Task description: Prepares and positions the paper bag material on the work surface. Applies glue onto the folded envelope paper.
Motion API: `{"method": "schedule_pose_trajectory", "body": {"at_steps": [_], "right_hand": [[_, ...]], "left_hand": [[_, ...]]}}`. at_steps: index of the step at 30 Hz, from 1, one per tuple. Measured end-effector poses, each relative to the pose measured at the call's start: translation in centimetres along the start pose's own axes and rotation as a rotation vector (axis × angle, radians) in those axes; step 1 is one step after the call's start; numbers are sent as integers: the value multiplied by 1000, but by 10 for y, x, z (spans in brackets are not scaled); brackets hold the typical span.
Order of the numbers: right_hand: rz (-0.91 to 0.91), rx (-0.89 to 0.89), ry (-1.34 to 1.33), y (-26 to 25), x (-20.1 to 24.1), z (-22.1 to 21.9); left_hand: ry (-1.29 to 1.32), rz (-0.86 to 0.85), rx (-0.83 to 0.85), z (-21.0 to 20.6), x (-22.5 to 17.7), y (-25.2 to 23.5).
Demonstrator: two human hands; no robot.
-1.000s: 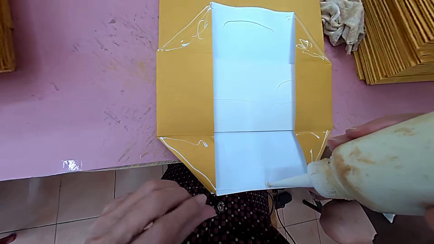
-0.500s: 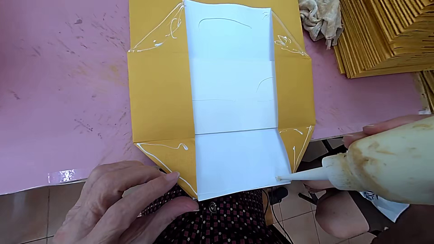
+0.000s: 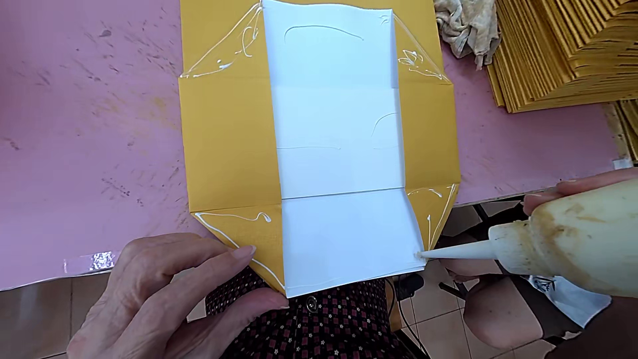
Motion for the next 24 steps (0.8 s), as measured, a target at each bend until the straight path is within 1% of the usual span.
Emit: {"method": "schedule_pose_trajectory", "body": {"at_steps": [3,5,10,13,15,19,24], "right_hand": [[61,-29,152,-7,6,-13],[78,-40,144,-9,4,-21],[125,16,168,-18,10,-43],[102,1,100,-22,14,-59],[76,37,33,-26,14,-70],[40,225,-108,-49,19,-91],[31,201,-205,-53,21,-114]], "left_hand": [[7,12,-4,0,0,0],[8,14,-9,0,0,0],[1,32,-22,1,3,1],[-14,18,-36,2,6,0],[-41,5,-55,3,8,-3],[-107,-12,-114,2,15,-10],[-131,-55,-122,-3,18,-22]]}}
Point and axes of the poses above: each hand's wrist, its own y-axis away from the middle knuckle, its own z-axis out of the back of the hand, x = y × z, the point moved 2 cm from there along -y, towards the middle knuckle, and after that the axes turned 5 degrees about -y, right-handed, at the moved point
